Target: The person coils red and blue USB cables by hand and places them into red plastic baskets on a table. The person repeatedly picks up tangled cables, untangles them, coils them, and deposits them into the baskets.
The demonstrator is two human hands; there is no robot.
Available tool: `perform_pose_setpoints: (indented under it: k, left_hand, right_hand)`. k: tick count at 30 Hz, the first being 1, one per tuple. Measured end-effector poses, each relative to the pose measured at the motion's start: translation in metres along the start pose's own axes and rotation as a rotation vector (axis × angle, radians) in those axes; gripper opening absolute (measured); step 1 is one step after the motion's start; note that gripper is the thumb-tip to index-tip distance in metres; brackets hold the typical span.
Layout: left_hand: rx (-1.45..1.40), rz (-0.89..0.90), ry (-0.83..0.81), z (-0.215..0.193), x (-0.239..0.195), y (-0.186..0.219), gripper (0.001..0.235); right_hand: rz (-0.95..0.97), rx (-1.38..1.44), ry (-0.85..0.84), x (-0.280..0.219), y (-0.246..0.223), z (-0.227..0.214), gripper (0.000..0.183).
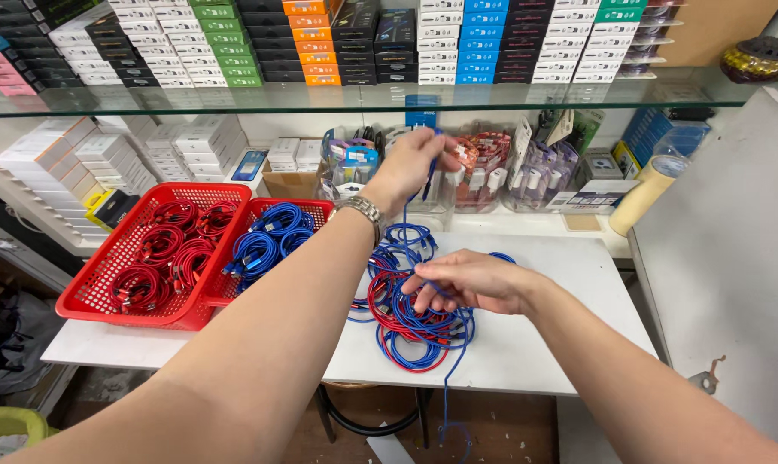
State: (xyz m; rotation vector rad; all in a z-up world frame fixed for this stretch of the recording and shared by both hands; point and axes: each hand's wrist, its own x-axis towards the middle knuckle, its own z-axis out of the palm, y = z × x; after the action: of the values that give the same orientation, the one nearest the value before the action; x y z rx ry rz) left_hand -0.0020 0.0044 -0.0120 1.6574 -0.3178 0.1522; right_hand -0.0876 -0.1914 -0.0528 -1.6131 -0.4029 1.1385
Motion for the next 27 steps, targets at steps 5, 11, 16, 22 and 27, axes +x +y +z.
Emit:
perform_pose_setpoints:
  k: [5,11,16,22,27]
  left_hand:
    - [0.112,-0.084,-0.189,0.002,-0.034,-0.023,0.028]
    - [-0.389,-0.183,0.215,-0.001,-0.013,0.004,0.024]
    - [-0.17,-0.224,0.107,-0.022,0.007,-0.009,0.023]
    - [0.243,-0.244,-0.371,-0.029,-0.024,-0.019,0.019]
    - [-0.464,-0.395,-0.501,0.001,-0.067,0.021,0.033]
  right_hand:
    - [-0.224,0.246,0.016,-0.056,-0.045,-0.038,0.038]
    - [0.096,-0.353,0.005,-0.068,-0.061,-0.03,0.04]
    - [0.132,-0.515,-0.144,-0.042,-0.031,0.026,0.041]
    - [-0.189,-0.058,0.055,-0.069,-0.056,-0.054,0.036]
    - [-0.34,0.103,0.437,-0.07,-0.065,-0.125,0.026]
